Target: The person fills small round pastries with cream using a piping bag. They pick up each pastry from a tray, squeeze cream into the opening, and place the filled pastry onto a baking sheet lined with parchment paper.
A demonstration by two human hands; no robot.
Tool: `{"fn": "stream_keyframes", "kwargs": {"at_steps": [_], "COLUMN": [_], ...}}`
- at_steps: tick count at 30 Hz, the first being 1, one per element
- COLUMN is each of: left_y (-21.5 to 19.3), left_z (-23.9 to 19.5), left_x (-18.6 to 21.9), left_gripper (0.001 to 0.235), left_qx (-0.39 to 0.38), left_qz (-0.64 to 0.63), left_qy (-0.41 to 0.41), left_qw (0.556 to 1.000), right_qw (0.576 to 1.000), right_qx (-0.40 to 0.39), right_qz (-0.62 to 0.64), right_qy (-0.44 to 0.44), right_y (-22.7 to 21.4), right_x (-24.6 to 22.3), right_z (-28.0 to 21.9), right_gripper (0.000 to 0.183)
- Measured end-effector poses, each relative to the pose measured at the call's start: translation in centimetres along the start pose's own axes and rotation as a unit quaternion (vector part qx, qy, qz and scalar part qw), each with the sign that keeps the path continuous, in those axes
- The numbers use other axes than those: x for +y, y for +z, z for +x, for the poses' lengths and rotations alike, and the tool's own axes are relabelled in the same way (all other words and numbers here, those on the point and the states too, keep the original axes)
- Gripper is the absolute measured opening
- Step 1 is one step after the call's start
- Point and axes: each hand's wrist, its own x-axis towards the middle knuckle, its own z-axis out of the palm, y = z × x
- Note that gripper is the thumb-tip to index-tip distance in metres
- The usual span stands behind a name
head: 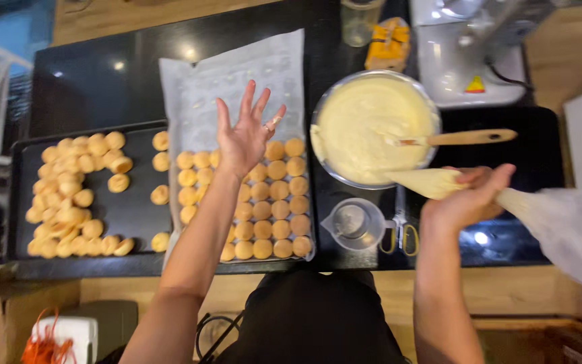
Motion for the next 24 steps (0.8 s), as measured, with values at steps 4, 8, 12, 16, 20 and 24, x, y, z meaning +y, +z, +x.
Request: {"fn": "stream_keyframes", "kwargs": {"at_steps": [4,8,12,16,20,24], "left_y": [0.0,-0.8,-0.9,-0.7,-0.3,1.3], "left_z": [4.3,6.9,7.5,7.9,8.6,9.0], "left_x": [-5.0,-6.6,-6.8,-7.2,-8.5,-8.4], "left_gripper": [0.096,0.098,0.105,0.108,0.108,0.107], "left_qx": [-0.029,-0.033,0.000,0.057,0.038,0.020], "left_qz": [0.136,0.177,0.076,0.069,0.142,0.267], "left_qy": [-0.002,-0.018,-0.015,-0.045,0.004,-0.013], "left_qw": [0.990,0.984,0.997,0.995,0.989,0.963], "right_qw": [1.000,1.000,0.999,0.999,1.000,1.000], "right_qx": [-0.010,0.004,0.016,0.029,0.014,0.014], "right_qz": [-0.003,0.003,-0.017,-0.012,-0.009,-0.015], "right_qy": [-0.020,-0.018,-0.037,-0.033,-0.019,-0.012], "right_y": [1.1,1.0,0.6,1.0,1.4,1.4], "right_x": [-1.7,-2.7,-2.8,-2.7,-2.5,-2.3], "right_z": [-1.0,-0.8,-1.0,-0.9,-1.0,-0.9], "right_gripper": [0.051,0.051,0.045,0.039,0.051,0.053]}}
